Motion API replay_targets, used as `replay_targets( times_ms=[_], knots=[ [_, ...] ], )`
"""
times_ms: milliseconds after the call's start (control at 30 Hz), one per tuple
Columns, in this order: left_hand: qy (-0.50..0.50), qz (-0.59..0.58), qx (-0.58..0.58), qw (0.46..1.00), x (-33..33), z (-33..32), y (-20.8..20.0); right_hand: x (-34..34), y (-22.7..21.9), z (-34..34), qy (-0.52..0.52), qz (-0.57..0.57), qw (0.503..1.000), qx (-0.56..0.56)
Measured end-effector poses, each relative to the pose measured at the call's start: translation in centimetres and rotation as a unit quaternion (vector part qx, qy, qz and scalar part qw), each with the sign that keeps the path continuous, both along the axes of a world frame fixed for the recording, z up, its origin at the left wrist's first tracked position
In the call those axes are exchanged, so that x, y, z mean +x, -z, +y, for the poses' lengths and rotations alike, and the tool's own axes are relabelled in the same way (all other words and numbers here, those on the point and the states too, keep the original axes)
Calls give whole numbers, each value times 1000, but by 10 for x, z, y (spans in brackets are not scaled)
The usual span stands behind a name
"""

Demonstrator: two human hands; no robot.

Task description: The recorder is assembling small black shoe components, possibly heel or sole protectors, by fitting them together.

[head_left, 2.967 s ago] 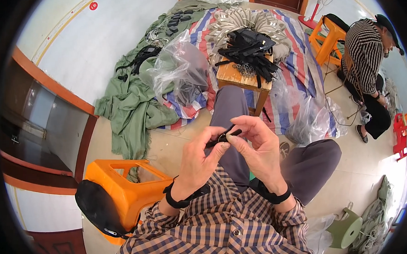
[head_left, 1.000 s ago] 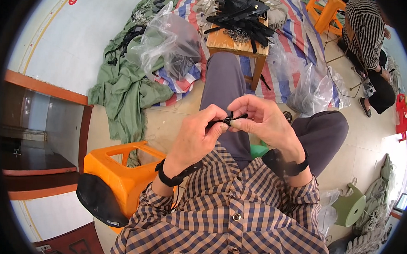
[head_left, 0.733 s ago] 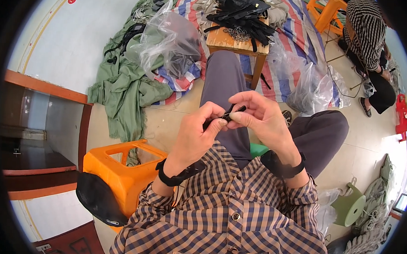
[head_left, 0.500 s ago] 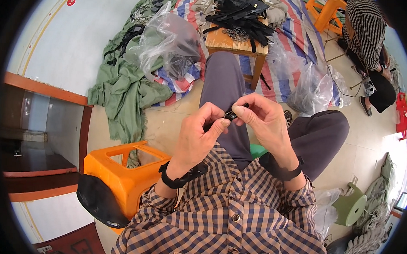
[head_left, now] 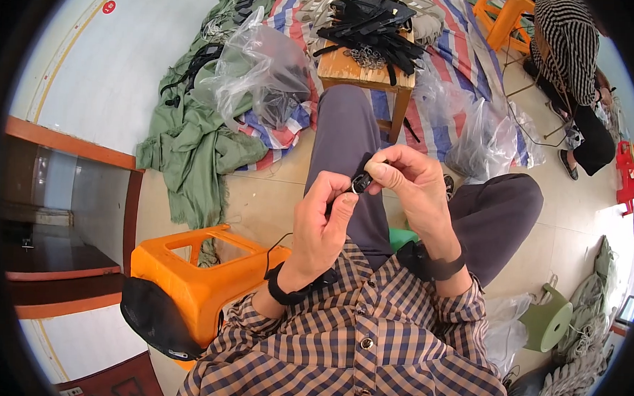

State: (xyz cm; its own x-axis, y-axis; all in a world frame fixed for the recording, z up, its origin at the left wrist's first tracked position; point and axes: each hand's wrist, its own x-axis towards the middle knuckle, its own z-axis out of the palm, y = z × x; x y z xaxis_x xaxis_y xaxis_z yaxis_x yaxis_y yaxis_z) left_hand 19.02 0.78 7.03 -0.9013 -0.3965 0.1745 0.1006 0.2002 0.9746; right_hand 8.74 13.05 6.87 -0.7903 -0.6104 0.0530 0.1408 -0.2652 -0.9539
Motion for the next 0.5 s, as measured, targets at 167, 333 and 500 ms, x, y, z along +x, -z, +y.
replay_targets(
  times_ms=[167, 333, 500],
  knots=[
    [5, 21, 16, 1000, 2, 0, 2, -8, 8, 9, -8, -55, 998, -39],
    [36, 30, 29, 998, 2, 3, 5, -1, 11, 9, -79, -157, 984, -33],
    [48, 19, 45, 998, 1, 7, 2, 4, 4, 2, -15, -16, 999, -44]
  ],
)
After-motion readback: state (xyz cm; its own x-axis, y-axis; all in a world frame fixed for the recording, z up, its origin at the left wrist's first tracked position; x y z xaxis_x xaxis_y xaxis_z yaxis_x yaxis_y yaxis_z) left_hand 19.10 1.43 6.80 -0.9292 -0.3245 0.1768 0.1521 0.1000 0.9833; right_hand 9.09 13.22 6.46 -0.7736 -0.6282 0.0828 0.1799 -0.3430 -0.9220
